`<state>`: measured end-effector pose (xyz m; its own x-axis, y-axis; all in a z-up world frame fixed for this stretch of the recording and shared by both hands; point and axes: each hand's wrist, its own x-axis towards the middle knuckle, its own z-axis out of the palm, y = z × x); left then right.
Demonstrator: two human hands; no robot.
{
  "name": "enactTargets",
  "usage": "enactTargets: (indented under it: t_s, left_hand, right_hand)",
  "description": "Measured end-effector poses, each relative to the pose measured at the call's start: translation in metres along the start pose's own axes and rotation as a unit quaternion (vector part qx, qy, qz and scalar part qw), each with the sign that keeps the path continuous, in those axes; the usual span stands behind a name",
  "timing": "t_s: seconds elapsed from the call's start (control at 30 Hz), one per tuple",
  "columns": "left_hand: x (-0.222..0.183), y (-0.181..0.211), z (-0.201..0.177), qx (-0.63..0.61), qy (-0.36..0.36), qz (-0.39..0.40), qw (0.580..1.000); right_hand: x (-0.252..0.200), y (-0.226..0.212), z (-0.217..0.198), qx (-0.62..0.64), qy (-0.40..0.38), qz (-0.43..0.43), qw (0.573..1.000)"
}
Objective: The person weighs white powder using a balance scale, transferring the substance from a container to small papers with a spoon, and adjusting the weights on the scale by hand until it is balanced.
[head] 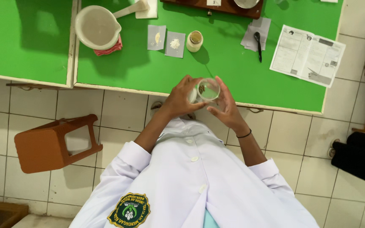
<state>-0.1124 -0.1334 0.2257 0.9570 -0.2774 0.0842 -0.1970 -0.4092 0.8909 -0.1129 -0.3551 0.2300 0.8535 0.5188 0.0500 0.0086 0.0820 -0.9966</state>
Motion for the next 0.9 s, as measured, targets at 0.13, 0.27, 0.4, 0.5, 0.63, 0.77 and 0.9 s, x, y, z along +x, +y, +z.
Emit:
enactTargets:
  t_s: [0.13, 0.27, 0.4, 0.5, 0.63, 0.77, 0.9]
  left_hand:
    - [-0.017, -0.012, -0.003, -0.047, -0.058, -0.050, 0.996]
    - [-0.026, -0.005, -0.028, -0.049, -0.147, -0.110, 0.982]
    - [-0.022, 0.011, -0.029, 0.045, 0.005, -0.140, 0.989]
    - [-0.013, 0.014, 0.010, 0.250, 0.083, -0.069, 0.962]
    - [-0.005, 0.020, 0.025, 0.233, 0.081, -0.078, 0.966]
    - [0.001, 0.023, 0.044, 0.250, 0.094, -0.076, 0.961]
    - [0.008, 0.003, 0.049, 0.247, 0.106, -0.114, 0.956]
  right_hand:
    - [-0.004, 0.055, -0.007, 0.036, 0.004, 0.065, 0.997]
    - [-0.009, 0.072, 0.001, 0.013, 0.017, 0.099, 0.995]
    - [-0.010, 0.083, 0.016, -0.084, 0.043, 0.072, 0.993]
    - [-0.007, 0.074, 0.030, -0.086, 0.101, 0.045, 0.990]
    - [-0.006, 0.064, 0.030, -0.061, 0.129, 0.037, 0.989]
    - [-0.005, 0.054, 0.033, -0.178, 0.148, -0.021, 0.973]
    - [0.000, 0.035, 0.042, -0.244, 0.148, -0.067, 0.956]
